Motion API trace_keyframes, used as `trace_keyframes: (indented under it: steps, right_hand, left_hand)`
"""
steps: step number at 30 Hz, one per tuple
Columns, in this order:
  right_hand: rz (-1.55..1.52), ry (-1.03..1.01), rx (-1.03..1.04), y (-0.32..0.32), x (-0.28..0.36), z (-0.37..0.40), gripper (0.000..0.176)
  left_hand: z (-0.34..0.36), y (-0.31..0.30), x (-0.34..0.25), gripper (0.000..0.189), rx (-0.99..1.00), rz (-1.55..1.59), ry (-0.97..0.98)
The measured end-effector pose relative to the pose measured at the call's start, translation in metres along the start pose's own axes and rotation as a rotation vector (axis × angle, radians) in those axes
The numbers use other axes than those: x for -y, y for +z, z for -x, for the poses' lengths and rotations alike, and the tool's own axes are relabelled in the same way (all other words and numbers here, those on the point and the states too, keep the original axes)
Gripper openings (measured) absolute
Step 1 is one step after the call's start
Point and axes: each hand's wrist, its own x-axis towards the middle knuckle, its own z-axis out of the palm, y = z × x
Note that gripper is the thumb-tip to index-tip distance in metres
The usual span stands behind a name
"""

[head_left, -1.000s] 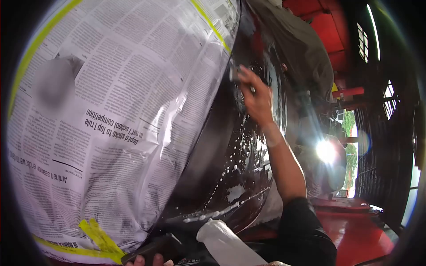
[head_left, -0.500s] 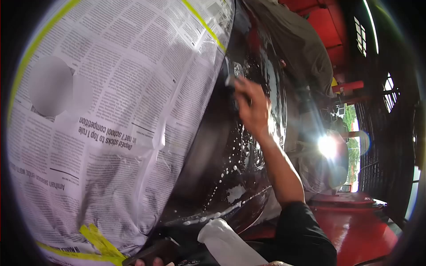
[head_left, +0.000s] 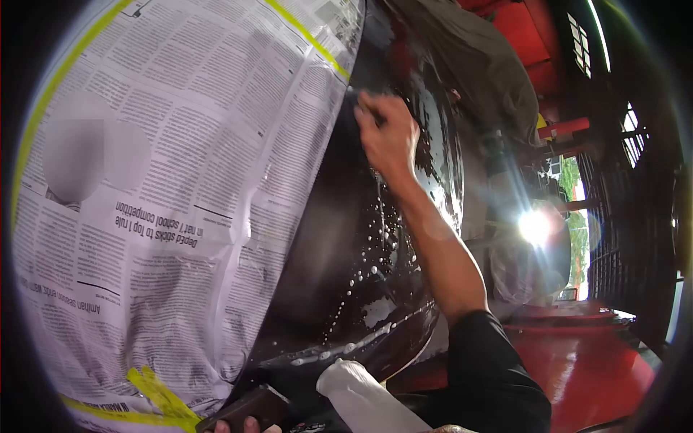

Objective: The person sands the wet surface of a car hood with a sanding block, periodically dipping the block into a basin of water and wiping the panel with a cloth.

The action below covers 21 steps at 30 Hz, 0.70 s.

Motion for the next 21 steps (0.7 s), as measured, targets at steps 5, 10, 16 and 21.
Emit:
trace_keyframes:
  steps: [5,10,16,21]
  right_hand:
    - [-0.067,-0.052,-0.052,-0.013,-0.007,0.046,0.022]
    - [-0.069,-0.082,-0.058,0.012,-0.012,-0.023,0.017]
    - [-0.086,-0.135,-0.031,-0.028,-0.005,0.047,0.017]
    - [-0.203,-0.033,0.01,-0.056,-0.001,0.082,0.021]
  left_hand:
    - [0.018,0.049,0.041,0.04,-0.439,0.09,0.315]
    - [0.024,0.047,0.051,0.039,-0.274,0.097,0.418]
    - [0.01,0.01,0.018,0.02,0.077,0.049,0.198]
    - [-0.062,0.0,0.013,0.024,-0.215,0.337,0.35]
